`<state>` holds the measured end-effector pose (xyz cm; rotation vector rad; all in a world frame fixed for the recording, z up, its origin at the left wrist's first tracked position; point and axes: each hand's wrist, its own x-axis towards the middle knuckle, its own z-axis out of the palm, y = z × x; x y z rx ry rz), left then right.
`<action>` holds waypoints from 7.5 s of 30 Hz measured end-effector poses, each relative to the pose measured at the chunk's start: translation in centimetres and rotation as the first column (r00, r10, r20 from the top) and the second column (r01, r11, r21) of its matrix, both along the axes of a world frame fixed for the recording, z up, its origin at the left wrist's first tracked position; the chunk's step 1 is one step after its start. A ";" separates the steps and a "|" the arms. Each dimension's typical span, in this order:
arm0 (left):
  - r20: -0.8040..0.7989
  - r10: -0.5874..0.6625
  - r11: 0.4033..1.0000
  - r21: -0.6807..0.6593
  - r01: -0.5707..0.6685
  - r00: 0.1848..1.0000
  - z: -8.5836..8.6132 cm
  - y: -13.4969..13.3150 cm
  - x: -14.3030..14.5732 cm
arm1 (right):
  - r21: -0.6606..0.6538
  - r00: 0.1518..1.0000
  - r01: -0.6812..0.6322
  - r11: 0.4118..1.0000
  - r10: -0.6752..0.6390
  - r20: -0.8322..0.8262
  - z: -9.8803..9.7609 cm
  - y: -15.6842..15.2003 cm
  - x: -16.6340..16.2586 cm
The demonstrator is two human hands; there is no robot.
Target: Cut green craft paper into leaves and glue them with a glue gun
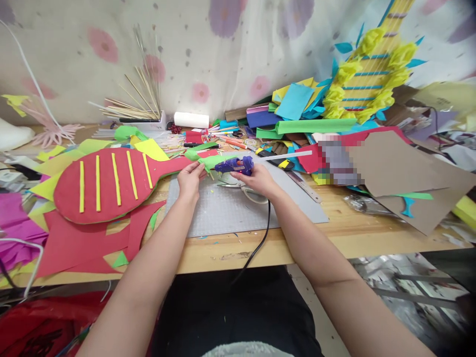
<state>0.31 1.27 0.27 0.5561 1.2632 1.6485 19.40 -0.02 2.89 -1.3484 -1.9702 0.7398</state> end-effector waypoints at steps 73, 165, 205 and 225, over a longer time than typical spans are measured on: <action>0.303 0.012 0.999 -0.038 0.000 0.953 1.0 -0.8 0.9 | -0.663 0.873 -0.328 0.673 0.484 0.061 3.8 2.7 0.6; -0.517 -0.333 0.822 0.251 0.512 0.788 -0.4 -0.4 0.0 | 0.031 0.766 -0.238 0.971 0.169 0.620 2.2 1.2 2.8; -0.480 -0.438 0.769 0.238 0.593 0.760 0.5 -1.0 -0.1 | 0.049 0.797 -0.215 0.975 0.146 0.586 2.7 1.9 3.6; -0.437 -0.329 0.853 0.242 0.462 0.837 -0.2 -0.2 -0.1 | 0.338 0.715 -0.217 0.916 -0.087 0.694 1.7 0.8 2.4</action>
